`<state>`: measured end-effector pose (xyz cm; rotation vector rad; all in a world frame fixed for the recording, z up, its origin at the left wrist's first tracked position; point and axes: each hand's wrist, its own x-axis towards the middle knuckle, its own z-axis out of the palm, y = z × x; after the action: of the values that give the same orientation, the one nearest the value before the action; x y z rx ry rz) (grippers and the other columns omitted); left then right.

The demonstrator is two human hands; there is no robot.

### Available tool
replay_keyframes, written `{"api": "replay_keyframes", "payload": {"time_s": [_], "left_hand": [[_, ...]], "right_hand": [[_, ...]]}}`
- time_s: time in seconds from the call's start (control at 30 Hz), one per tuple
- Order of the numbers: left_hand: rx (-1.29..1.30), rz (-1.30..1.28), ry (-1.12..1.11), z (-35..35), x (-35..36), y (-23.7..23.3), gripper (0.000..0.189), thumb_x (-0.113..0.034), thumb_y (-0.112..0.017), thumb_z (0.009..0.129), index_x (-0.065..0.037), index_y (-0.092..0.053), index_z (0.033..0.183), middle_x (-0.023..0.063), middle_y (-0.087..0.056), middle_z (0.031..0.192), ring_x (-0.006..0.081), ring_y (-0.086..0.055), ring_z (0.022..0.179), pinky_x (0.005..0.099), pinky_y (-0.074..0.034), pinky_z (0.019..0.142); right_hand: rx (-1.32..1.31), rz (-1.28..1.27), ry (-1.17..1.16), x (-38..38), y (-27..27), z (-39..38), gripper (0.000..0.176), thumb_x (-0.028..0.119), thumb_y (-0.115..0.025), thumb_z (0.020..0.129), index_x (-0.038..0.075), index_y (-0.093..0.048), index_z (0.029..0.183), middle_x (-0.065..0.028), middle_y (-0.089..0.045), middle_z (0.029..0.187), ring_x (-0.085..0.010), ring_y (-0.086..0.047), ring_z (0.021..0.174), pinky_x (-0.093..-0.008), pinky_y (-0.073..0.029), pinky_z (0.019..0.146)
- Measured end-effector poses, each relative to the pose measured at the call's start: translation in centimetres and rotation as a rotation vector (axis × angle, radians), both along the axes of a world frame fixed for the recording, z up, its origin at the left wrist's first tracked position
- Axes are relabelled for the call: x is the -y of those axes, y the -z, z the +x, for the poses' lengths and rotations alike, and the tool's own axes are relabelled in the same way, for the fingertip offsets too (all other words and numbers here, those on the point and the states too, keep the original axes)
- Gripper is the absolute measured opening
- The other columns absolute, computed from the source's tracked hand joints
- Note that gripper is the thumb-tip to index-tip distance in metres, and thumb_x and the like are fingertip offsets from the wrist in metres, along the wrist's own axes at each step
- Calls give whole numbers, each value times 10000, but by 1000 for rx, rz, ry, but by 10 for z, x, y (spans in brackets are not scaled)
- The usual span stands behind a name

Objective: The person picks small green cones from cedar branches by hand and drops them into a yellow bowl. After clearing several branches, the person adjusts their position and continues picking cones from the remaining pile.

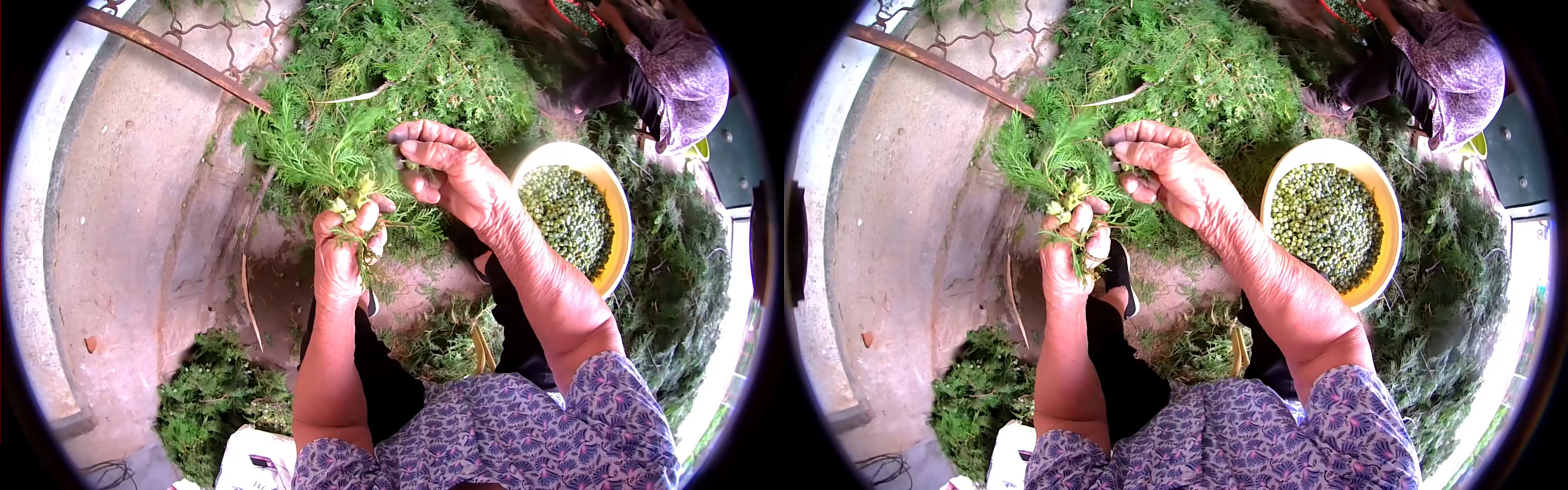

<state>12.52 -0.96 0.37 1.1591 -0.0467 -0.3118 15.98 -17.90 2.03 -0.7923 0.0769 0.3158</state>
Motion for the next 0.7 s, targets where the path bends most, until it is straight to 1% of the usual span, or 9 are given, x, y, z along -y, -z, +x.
{"api": "replay_keyframes", "payload": {"time_s": [0.1, 0.23, 0.37, 0.43, 0.5, 0.53, 0.6, 0.63, 0.7], "left_hand": [[0, 5, 12, -2, 0, -2, 353, -299, -578, 854, 40, -510, 922, 15, -435, 552, 68, -379, 455, 188, -265, 405], [-74, -32, -30, -2, -2, 4, 222, -235, -556, 876, -21, -535, 934, 13, -446, 543, 62, -392, 456, 190, -282, 399], [-27, -15, -57, 0, 1, 4, 136, -185, -547, 882, -56, -559, 923, 3, -481, 590, 55, -417, 475, 173, -299, 407], [-59, 71, -252, -1, 9, 2, 89, -151, -565, 868, -72, -576, 908, -16, -516, 653, 55, -447, 512, 154, -321, 428], [-105, 114, -290, -3, 9, 0, 119, -128, -601, 837, -69, -594, 940, -14, -547, 746, 69, -479, 558, 167, -346, 447], [111, 254, -314, -3, 8, 7, 162, -135, -612, 826, -68, -593, 973, -4, -554, 777, 76, -488, 570, 178, -350, 449], [583, 586, -349, -2, 4, 17, 274, -155, -622, 805, -33, -576, 1046, 21, -554, 840, 99, -502, 573, 206, -352, 442], [584, 586, -350, -4, 2, 19, 274, -155, -622, 805, -33, -576, 1046, 21, -554, 840, 99, -502, 573, 206, -352, 442], [24, 6, -243, -7, 4, 3, 257, -155, -602, 810, -7, -578, 1018, 22, -535, 815, 100, -487, 546, 196, -337, 424]], "right_hand": [[16, -207, -93, 3, 3, 1, 220, 223, -652, 799, 21, -631, 882, -2, -580, 681, -65, -450, 495, -198, -313, 424], [-32, -233, -225, -1, 8, -3, 254, 258, -686, 767, 37, -652, 889, 15, -611, 731, -52, -465, 517, -194, -331, 434], [14, -293, -141, -9, 2, -11, 197, 172, -696, 763, 45, -660, 908, 12, -623, 742, -33, -487, 553, -174, -339, 438], [35, -301, -137, -9, 3, -11, 155, 124, -688, 765, 47, -663, 898, 16, -620, 723, -22, -493, 566, -168, -347, 441], [169, -535, -82, -11, -3, -12, 137, 136, -702, 755, 36, -666, 842, 9, -612, 691, -42, -505, 582, -198, -409, 502], [284, -577, -5, -14, 2, -13, 129, 117, -684, 769, 19, -659, 849, 4, -605, 668, -38, -491, 569, -197, -402, 499], [233, -555, -33, -15, -1, -14, 117, 113, -675, 777, 20, -658, 846, 2, -602, 670, -37, -486, 563, -196, -402, 495], [182, -534, -58, -14, -2, -14, 106, 110, -665, 785, 21, -657, 844, 1, -599, 671, -36, -481, 557, -195, -401, 490], [102, -437, -78, -14, 5, -13, 82, 99, -648, 797, 30, -646, 842, -5, -604, 688, -43, -492, 541, -187, -403, 476]]}}
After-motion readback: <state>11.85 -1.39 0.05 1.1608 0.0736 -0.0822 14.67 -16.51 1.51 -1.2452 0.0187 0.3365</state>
